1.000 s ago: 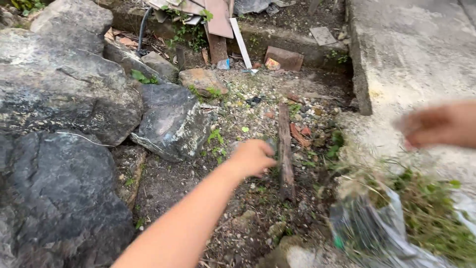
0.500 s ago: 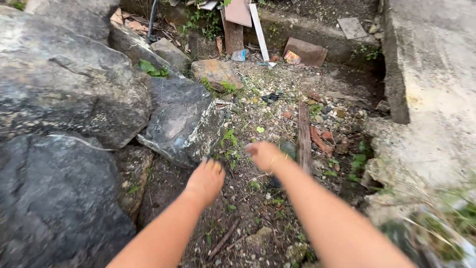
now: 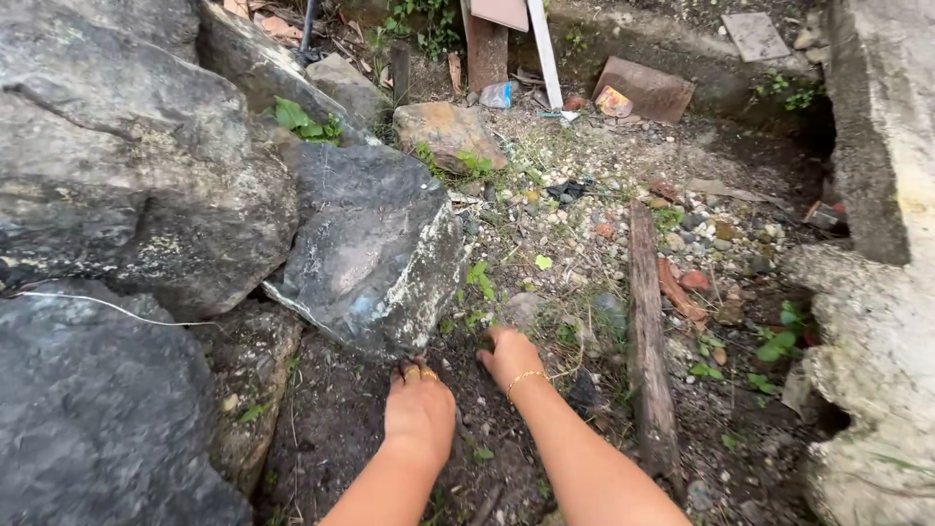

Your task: Manually pull weeds from the ground and put them in a plastic bag.

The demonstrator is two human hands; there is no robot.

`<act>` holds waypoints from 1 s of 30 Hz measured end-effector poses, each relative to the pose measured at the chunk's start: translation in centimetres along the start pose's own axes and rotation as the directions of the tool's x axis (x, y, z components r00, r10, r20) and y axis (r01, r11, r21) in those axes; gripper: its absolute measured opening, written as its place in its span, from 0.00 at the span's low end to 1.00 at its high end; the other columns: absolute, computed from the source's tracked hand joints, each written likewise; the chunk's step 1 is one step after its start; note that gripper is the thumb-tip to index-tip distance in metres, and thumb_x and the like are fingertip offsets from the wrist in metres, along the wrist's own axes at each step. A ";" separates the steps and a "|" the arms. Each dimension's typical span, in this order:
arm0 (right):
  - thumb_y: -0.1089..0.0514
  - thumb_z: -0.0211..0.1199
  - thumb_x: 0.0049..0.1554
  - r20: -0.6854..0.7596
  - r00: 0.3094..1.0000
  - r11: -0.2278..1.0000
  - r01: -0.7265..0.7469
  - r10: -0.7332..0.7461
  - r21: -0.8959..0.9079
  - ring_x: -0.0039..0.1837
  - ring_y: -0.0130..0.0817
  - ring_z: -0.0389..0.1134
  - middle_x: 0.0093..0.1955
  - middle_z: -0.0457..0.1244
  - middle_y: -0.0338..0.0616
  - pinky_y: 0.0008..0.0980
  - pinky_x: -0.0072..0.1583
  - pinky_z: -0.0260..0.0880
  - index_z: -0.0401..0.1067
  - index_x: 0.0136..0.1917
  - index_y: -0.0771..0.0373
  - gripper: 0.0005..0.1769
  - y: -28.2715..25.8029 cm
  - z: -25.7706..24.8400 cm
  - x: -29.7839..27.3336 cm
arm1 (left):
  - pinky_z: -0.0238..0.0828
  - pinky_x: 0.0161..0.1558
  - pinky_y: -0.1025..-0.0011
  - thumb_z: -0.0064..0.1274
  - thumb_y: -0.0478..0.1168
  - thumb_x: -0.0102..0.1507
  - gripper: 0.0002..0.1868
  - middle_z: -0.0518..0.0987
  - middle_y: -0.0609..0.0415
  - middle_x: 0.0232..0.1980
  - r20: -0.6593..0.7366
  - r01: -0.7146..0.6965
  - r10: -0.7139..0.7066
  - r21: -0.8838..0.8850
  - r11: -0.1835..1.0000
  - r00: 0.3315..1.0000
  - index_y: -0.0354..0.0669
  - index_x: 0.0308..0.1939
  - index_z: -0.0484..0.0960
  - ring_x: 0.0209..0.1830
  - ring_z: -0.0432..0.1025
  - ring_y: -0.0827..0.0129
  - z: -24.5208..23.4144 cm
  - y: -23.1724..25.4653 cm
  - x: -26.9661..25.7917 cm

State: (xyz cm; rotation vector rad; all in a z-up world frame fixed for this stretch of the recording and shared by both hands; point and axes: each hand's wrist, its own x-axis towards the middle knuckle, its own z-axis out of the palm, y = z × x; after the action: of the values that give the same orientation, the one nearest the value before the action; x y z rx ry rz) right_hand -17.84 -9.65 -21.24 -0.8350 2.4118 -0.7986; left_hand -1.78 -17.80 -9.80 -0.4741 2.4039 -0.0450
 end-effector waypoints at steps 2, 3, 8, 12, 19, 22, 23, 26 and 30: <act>0.57 0.70 0.52 0.038 0.998 0.966 -0.039 0.050 -0.254 0.54 0.55 0.70 0.50 0.69 0.56 0.48 0.57 0.71 0.77 0.52 0.61 0.14 1.5 1.7 0.9 | 0.49 0.73 0.53 0.62 0.45 0.62 0.37 0.55 0.31 0.78 -0.017 0.013 -0.014 -0.032 0.999 1.000 0.27 0.69 0.67 0.77 0.53 0.43 -1.9 -0.4 -1.5; 0.57 0.70 0.52 0.046 0.998 0.965 -0.038 0.052 -0.259 0.54 0.55 0.70 0.50 0.69 0.56 0.48 0.57 0.71 0.77 0.52 0.61 0.14 2.4 1.8 0.9 | 0.49 0.73 0.53 0.62 0.45 0.62 0.37 0.55 0.31 0.78 -0.011 0.013 -0.013 -0.040 0.999 1.000 0.27 0.69 0.67 0.77 0.53 0.43 -2.5 -0.2 -1.6; 0.56 0.66 0.52 -0.172 0.985 0.986 0.032 -0.004 0.163 0.46 0.47 0.75 0.43 0.72 0.50 0.41 0.52 0.75 0.77 0.44 0.59 0.07 2.1 -1.0 0.2 | 0.55 0.71 0.56 0.57 0.43 0.64 0.23 0.68 0.41 0.73 0.023 0.017 -0.015 -0.095 0.995 1.000 0.39 0.62 0.79 0.77 0.56 0.50 -2.4 -0.2 -0.8; 0.61 0.68 0.49 -0.153 0.979 0.990 0.127 -0.134 -0.056 0.46 0.55 0.71 0.43 0.69 0.56 0.46 0.50 0.72 0.76 0.41 0.63 0.06 2.2 -1.3 2.3 | 0.57 0.70 0.54 0.56 0.42 0.65 0.19 0.71 0.45 0.71 -0.016 0.026 -0.029 -0.129 0.991 0.999 0.43 0.59 0.82 0.77 0.56 0.51 -1.0 0.2 0.5; 0.65 0.65 0.51 -0.143 0.978 0.950 0.107 -0.154 -0.295 0.49 0.58 0.71 0.44 0.69 0.57 0.50 0.54 0.72 0.76 0.40 0.62 0.02 3.0 2.7 6.8 | 0.61 0.68 0.52 0.58 0.43 0.63 0.23 0.71 0.42 0.70 -0.002 0.031 -0.031 -0.173 0.984 1.000 0.39 0.61 0.80 0.74 0.60 0.50 -0.9 -0.1 0.6; 0.65 0.67 0.51 -0.131 0.989 0.964 0.037 -0.074 -0.264 0.47 0.55 0.72 0.43 0.69 0.55 0.49 0.53 0.72 0.76 0.41 0.61 0.03 3.3 1.6 6.1 | 0.61 0.69 0.50 0.60 0.42 0.62 0.25 0.69 0.40 0.71 0.023 0.006 -0.002 -0.201 0.980 1.000 0.37 0.62 0.79 0.75 0.59 0.48 -1.1 -0.5 0.4; 0.65 0.69 0.49 -0.112 0.992 0.975 0.026 -0.052 -0.219 0.46 0.52 0.72 0.43 0.69 0.54 0.47 0.52 0.73 0.77 0.40 0.61 0.04 3.5 0.9 5.6 | 0.61 0.70 0.50 0.61 0.41 0.62 0.26 0.68 0.40 0.72 0.043 -0.013 0.023 -0.216 0.976 0.999 0.36 0.63 0.78 0.75 0.58 0.48 -1.3 -0.7 0.3; 0.61 0.74 0.46 0.069 0.995 0.991 -0.062 0.071 -0.115 0.45 0.42 0.74 0.43 0.72 0.49 0.41 0.53 0.75 0.78 0.39 0.61 0.07 3.9 -1.9 4.0 | 0.60 0.69 0.50 0.63 0.41 0.61 0.29 0.65 0.38 0.73 0.046 -0.029 0.041 -0.232 0.972 0.998 0.37 0.65 0.75 0.77 0.55 0.46 -1.9 -1.0 -0.2; 0.59 0.76 0.46 0.151 0.981 0.989 -0.103 0.119 -0.107 0.45 0.39 0.73 0.46 0.72 0.47 0.40 0.54 0.75 0.78 0.46 0.59 0.14 3.4 -1.4 5.0 | 0.60 0.69 0.52 0.64 0.41 0.60 0.29 0.65 0.40 0.73 0.053 -0.028 0.043 -0.252 0.967 0.998 0.38 0.65 0.75 0.77 0.54 0.46 -1.0 -1.0 0.5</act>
State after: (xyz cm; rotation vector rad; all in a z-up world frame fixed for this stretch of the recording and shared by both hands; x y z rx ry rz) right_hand -23.55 -10.26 -23.61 -0.7624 2.3493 -0.5533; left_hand -2.40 -19.00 -9.21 -0.5398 2.3704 0.2887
